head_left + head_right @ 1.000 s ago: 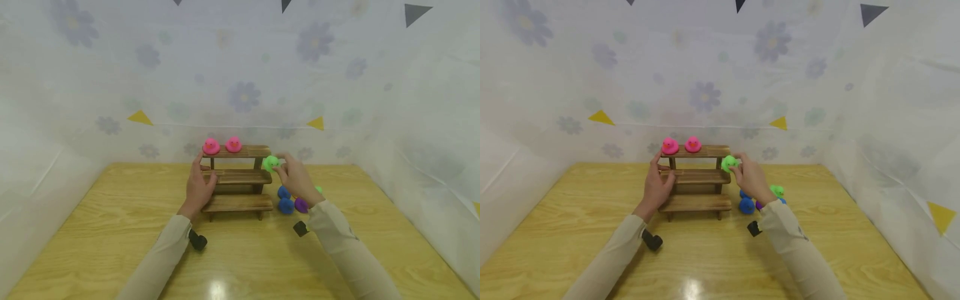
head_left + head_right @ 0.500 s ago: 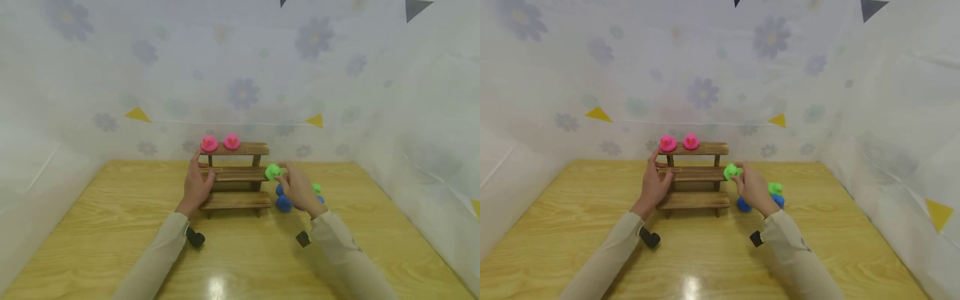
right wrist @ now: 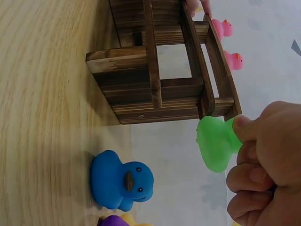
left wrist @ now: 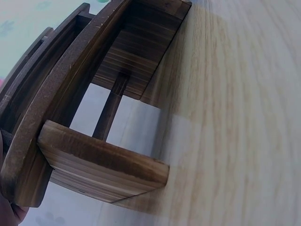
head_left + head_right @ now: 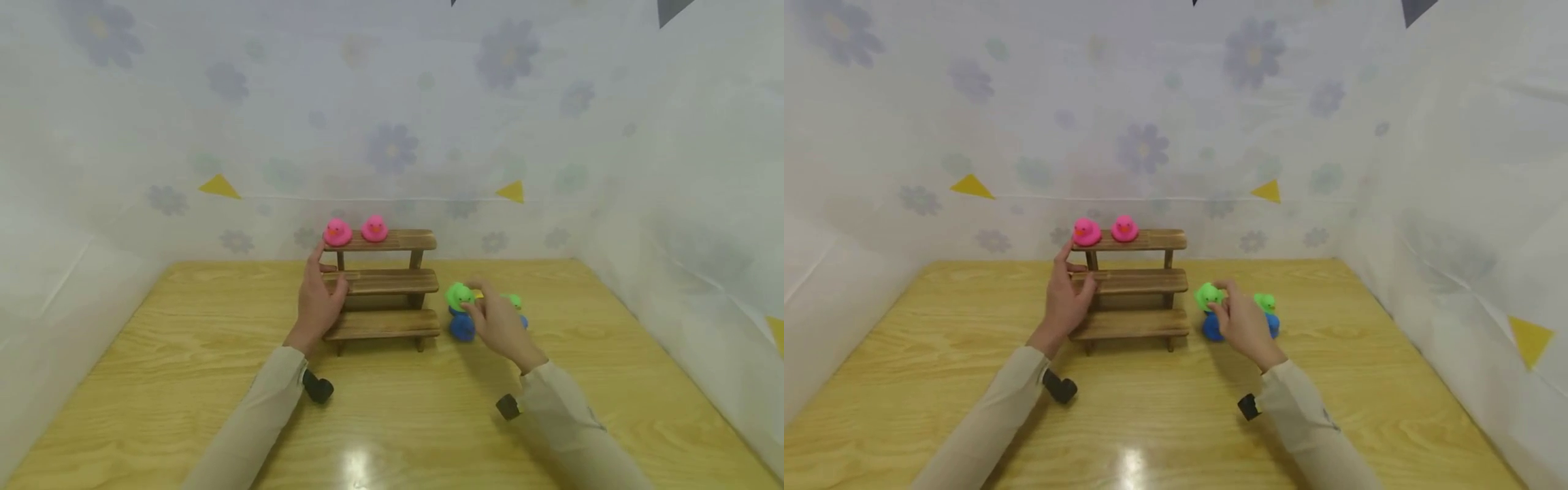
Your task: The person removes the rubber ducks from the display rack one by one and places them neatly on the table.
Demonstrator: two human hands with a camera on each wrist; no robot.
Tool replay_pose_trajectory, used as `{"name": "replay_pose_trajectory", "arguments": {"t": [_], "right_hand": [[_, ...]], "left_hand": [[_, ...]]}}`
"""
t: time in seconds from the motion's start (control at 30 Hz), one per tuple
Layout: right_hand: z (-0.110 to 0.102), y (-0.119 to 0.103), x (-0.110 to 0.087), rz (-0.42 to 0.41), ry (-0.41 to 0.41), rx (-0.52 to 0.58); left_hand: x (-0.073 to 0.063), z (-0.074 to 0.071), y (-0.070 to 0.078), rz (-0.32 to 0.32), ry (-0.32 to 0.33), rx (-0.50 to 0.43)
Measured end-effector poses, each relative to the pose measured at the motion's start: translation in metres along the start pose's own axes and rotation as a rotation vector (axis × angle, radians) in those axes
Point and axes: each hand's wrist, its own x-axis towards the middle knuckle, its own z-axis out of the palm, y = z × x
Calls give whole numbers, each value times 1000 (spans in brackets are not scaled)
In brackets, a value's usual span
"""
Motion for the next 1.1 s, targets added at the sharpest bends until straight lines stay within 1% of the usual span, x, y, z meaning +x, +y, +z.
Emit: {"name": "replay_pose_trajectory", "arguments": {"t": [0.17, 0.27, 0.4, 0.53, 0.67, 0.83, 1.03, 1.1], "right_hand": [[0, 6, -7, -10, 8, -29], [0, 9, -11, -29, 2, -35], [2, 12, -16, -27, -9, -47], [3, 14, -21, -27, -12, -61], [5, 13, -30, -53, -5, -82], [15, 11, -44, -95, -19, -86], [20, 14, -52, -159, 19, -98], [20, 15, -53, -168, 9, -82]], "left_hand": [[-1, 1, 0, 5, -7, 4], [-1, 2, -1, 24, 6, 16], [-1, 2, -3, 48, 10, 16], [-1, 3, -2, 42, 11, 7], [-4, 3, -1, 25, 1, -10], [-8, 2, -2, 9, -5, -6], [-4, 3, -3, 47, 20, -6], [-3, 4, -3, 53, 23, -12]]}}
